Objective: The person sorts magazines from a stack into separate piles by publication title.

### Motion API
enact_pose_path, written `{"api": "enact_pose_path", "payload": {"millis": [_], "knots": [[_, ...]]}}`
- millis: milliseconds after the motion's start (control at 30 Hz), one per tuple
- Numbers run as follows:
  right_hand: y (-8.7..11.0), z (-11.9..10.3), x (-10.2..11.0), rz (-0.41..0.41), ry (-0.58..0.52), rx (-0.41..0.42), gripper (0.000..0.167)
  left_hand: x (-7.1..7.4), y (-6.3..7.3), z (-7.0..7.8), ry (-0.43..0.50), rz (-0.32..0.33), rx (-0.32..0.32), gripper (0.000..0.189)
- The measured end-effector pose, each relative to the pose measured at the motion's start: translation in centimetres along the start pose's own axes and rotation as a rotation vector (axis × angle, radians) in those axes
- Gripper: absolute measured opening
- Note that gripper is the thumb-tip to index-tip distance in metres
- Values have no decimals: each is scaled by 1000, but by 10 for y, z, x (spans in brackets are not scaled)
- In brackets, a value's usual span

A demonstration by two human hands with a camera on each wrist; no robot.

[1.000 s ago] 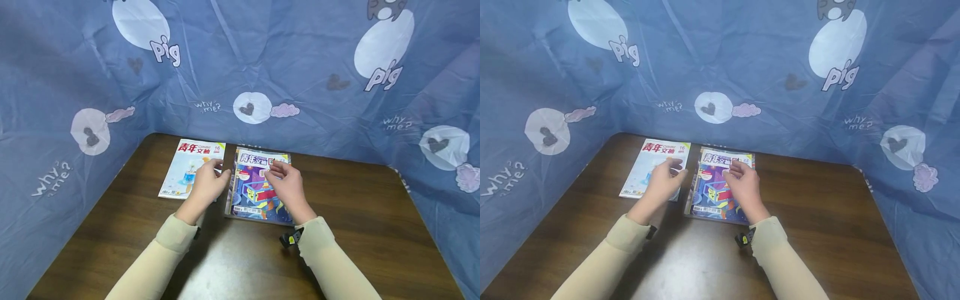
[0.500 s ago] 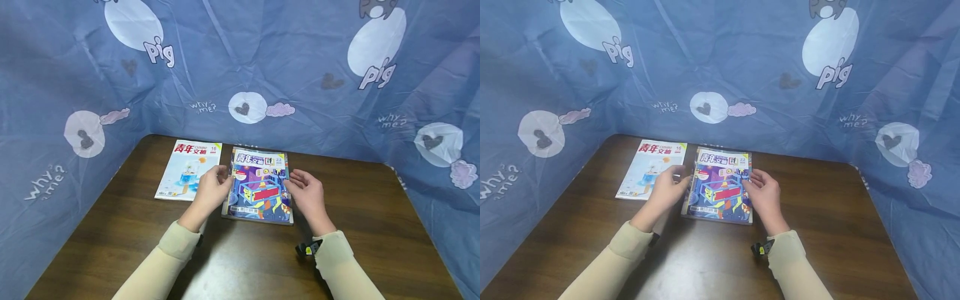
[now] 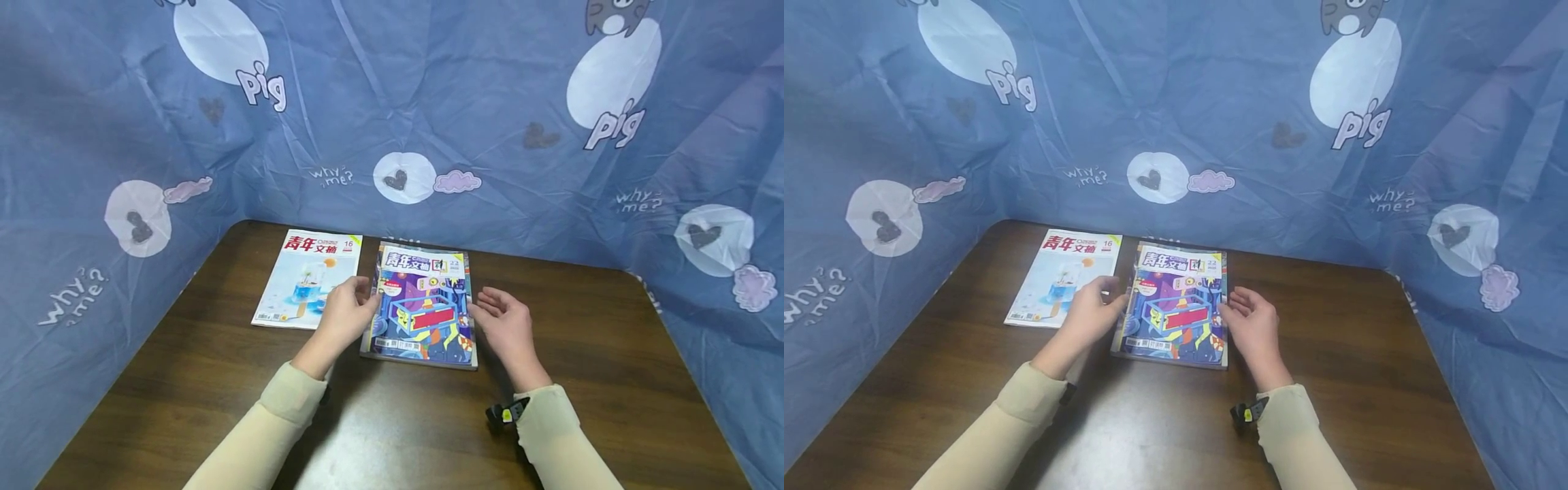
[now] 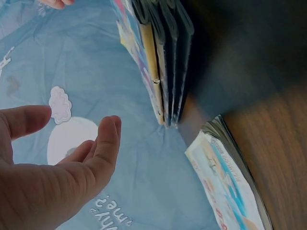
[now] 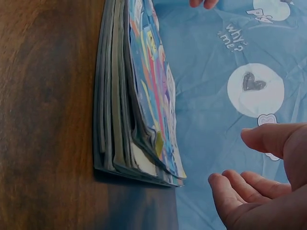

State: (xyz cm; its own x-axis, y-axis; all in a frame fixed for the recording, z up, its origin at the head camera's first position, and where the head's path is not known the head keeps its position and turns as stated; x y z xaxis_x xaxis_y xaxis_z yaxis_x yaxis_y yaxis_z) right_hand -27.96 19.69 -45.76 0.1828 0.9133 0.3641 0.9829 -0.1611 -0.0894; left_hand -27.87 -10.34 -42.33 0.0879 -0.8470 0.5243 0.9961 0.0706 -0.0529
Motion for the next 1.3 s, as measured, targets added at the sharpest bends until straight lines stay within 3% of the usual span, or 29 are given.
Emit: {"api": "enact_pose_path", "payload": {"millis": [700,1000,1300], "knots": [[-5,17,-7,-42,25,-80,52,-16,-15,-13,-5,-58,80,45],[-12,24,-12,-58,41,-97,52,-25,-32,-19,-106,-93,116,45],[-16,26,-18,-81,43,-137,53,-29,-40,-19,-124,-91,116,41]]}}
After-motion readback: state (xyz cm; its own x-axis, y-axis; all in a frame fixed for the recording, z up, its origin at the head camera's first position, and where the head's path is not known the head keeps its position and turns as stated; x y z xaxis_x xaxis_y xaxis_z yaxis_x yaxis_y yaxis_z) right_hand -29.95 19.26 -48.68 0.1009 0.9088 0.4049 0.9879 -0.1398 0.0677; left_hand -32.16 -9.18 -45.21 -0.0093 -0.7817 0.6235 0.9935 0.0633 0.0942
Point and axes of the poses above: each hand's wrist, its own y-axis away from the middle knuckle, its own x-axis out of the back of the hand, z = x × y, the point moved 8 cm from there along -y, towards the middle knuckle, and after that the axes turned 4 degrees about x, right-handed, at the moved point
